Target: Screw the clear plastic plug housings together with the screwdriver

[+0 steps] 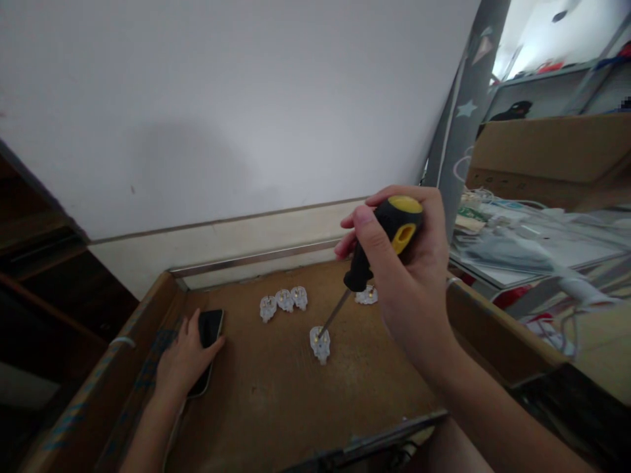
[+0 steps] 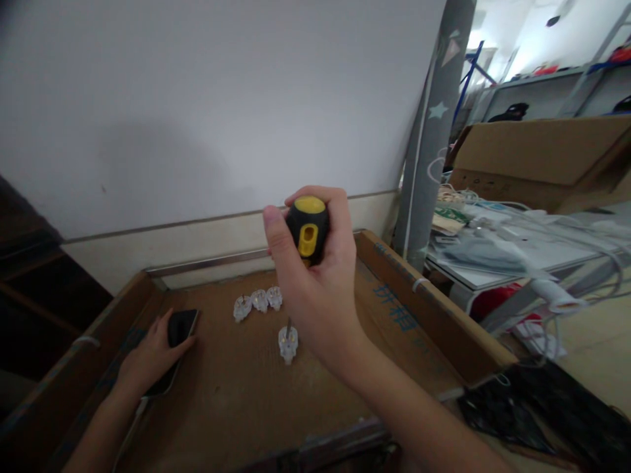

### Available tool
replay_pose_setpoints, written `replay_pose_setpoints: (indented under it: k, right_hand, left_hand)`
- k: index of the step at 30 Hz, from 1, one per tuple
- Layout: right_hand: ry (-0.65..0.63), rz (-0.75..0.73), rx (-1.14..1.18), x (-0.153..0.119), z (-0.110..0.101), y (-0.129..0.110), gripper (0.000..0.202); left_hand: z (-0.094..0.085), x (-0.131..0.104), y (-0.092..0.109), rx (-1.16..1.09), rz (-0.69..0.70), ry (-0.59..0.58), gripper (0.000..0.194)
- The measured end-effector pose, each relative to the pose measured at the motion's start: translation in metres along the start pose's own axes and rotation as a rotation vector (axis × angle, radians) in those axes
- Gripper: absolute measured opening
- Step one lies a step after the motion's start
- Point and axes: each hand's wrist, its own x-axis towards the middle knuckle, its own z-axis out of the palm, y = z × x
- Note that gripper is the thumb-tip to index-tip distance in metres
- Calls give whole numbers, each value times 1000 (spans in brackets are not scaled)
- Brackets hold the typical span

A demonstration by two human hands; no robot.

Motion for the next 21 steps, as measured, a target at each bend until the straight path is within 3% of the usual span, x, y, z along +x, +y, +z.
replay_pose_setpoints:
  k: [12, 16, 21]
  right_hand:
    - [-35, -11, -19, -4, 1, 1, 16]
    - [-44, -9, -21, -8, 2, -1, 16]
    - [-35, -2, -32, -9, 4, -4, 17]
  left_hand:
    - [-4, -8, 5, -23, 62, -37, 72]
    - [-7, -14, 12, -53, 24, 26, 68]
    - [-11, -17, 19, -62, -31, 18, 65]
